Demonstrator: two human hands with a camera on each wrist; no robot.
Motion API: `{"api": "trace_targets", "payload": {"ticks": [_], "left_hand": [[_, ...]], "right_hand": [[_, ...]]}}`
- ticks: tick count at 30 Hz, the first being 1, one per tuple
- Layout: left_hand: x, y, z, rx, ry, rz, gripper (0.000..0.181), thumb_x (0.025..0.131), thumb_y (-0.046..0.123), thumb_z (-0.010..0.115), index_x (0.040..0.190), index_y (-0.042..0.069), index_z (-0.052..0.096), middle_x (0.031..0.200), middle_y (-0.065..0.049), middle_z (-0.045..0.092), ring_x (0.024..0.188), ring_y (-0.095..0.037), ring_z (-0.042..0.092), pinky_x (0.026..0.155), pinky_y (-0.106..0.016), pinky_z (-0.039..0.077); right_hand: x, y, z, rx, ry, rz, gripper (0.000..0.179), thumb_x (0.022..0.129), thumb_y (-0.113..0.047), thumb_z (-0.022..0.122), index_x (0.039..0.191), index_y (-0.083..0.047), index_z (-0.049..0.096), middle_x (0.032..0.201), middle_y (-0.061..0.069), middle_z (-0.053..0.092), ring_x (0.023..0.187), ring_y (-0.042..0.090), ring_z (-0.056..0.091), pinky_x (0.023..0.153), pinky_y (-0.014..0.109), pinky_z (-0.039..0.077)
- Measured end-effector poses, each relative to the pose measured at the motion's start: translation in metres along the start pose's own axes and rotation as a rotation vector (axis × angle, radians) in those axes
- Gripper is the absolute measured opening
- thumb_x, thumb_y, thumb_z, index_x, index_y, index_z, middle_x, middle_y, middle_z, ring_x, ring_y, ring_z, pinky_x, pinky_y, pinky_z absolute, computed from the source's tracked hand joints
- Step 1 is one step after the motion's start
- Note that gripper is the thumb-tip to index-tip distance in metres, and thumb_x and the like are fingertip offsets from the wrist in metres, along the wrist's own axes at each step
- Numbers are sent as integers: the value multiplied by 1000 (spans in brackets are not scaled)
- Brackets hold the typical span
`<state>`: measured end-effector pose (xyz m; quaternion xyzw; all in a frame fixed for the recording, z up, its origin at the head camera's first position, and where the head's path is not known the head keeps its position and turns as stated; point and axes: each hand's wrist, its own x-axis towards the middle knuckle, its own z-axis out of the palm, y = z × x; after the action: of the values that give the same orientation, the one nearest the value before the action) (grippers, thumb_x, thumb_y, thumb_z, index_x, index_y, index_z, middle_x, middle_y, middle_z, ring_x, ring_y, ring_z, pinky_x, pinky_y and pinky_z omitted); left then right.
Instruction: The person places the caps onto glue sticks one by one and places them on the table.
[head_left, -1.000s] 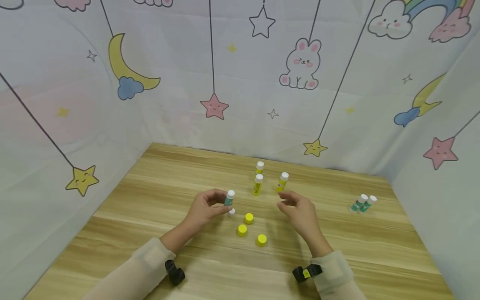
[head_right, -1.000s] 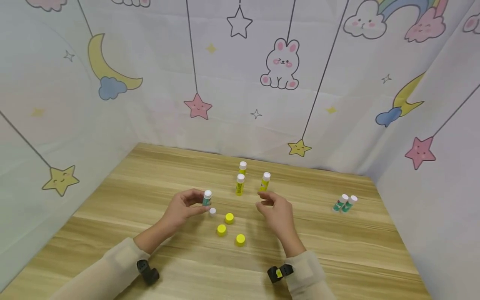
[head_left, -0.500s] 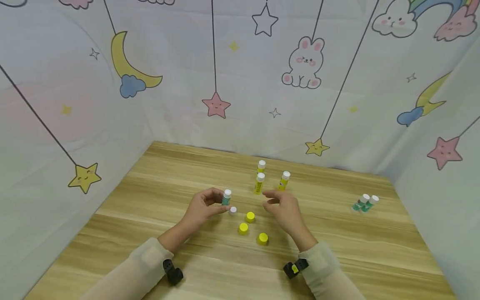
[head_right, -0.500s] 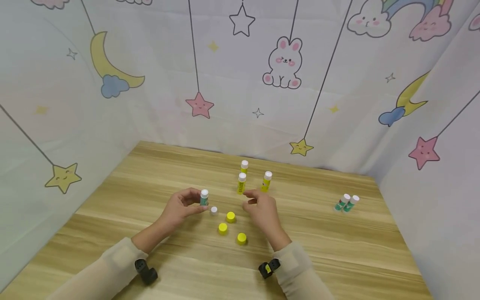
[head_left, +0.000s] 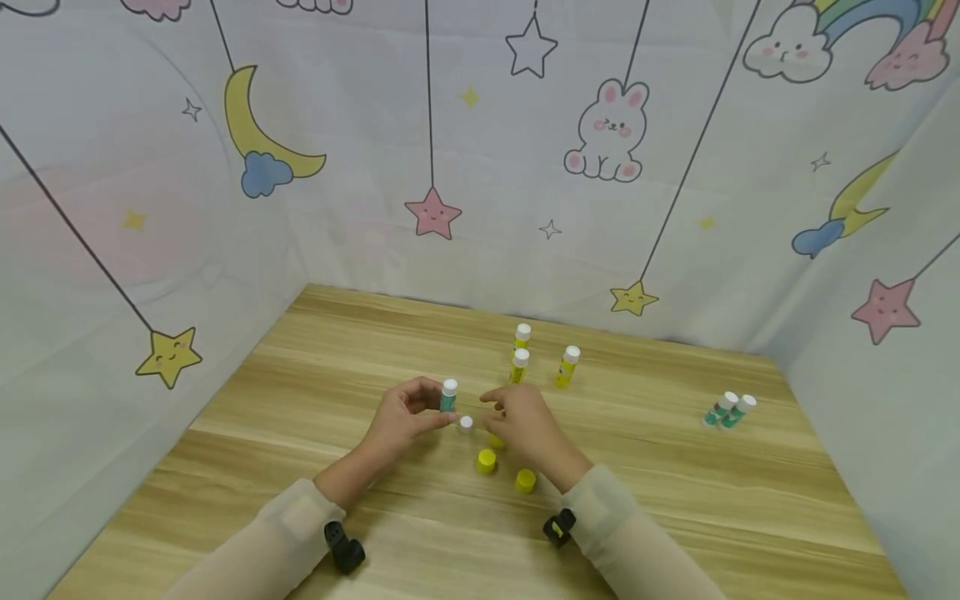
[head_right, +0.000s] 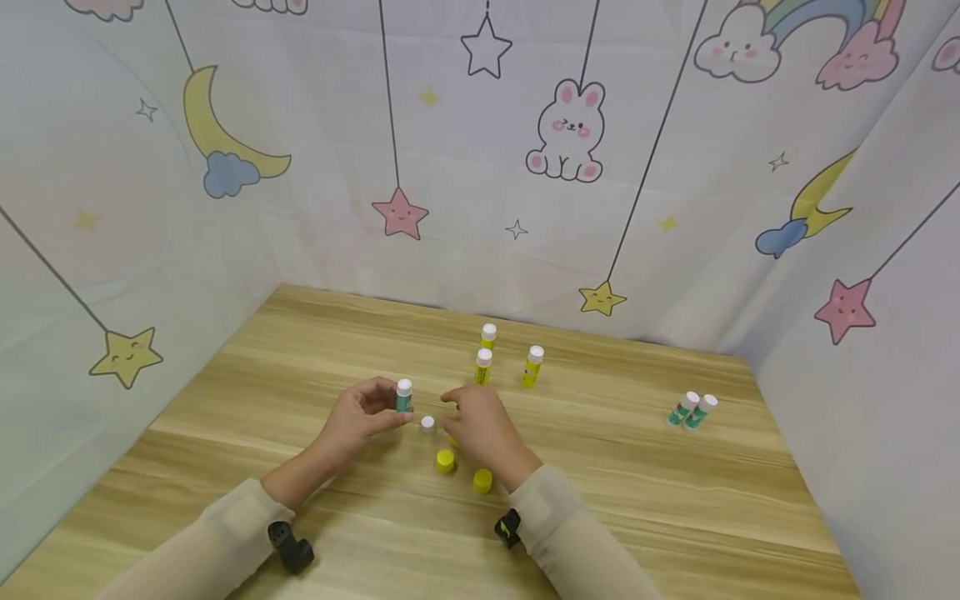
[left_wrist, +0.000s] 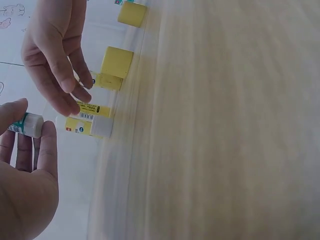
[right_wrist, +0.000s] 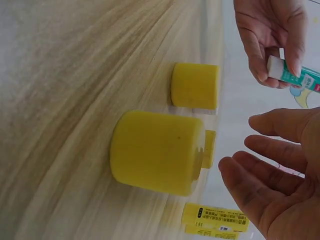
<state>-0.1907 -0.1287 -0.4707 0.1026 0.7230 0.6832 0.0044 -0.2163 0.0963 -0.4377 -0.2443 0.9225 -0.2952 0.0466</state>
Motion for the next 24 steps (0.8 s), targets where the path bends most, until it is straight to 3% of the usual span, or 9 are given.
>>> {"api": "trace_targets", "payload": {"ticks": [8, 15, 20, 24], "left_hand": [[0, -3, -1, -16, 10, 12, 35, 84, 7, 83, 113, 0, 65, 109, -13, 68, 100, -25, 67, 85, -29, 57], [-3, -3, -3, -39, 30, -3, 34, 84, 5, 82, 113, 0, 64, 110, -11, 67, 99, -22, 67, 82, -29, 57], [-3, -5, -6, -46, 44, -12, 34, 85, 4, 82, 113, 0, 64, 110, -10, 67, 99, -21, 67, 82, -28, 57], [-3, -6, -9, -37, 52, -20, 35, 84, 5, 82, 113, 1, 64, 111, -10, 67, 99, -20, 67, 83, -28, 56]], "right_hand": [[7, -7, 8, -78, -74, -48, 29, 94, -10, 69, 122, -3, 72, 123, 12, 70, 107, 26, 68, 88, 41, 59], [13, -14, 15, -170, -126, -142, 29, 95, -15, 72, 122, -5, 73, 121, 7, 72, 115, 23, 65, 101, 39, 53], [17, -16, 19, -193, -140, -200, 23, 94, -8, 71, 116, -6, 76, 116, 6, 74, 111, 20, 67, 97, 35, 55], [18, -16, 21, -192, -146, -199, 20, 91, -4, 71, 110, -6, 78, 111, 6, 74, 105, 19, 68, 91, 32, 57]]}}
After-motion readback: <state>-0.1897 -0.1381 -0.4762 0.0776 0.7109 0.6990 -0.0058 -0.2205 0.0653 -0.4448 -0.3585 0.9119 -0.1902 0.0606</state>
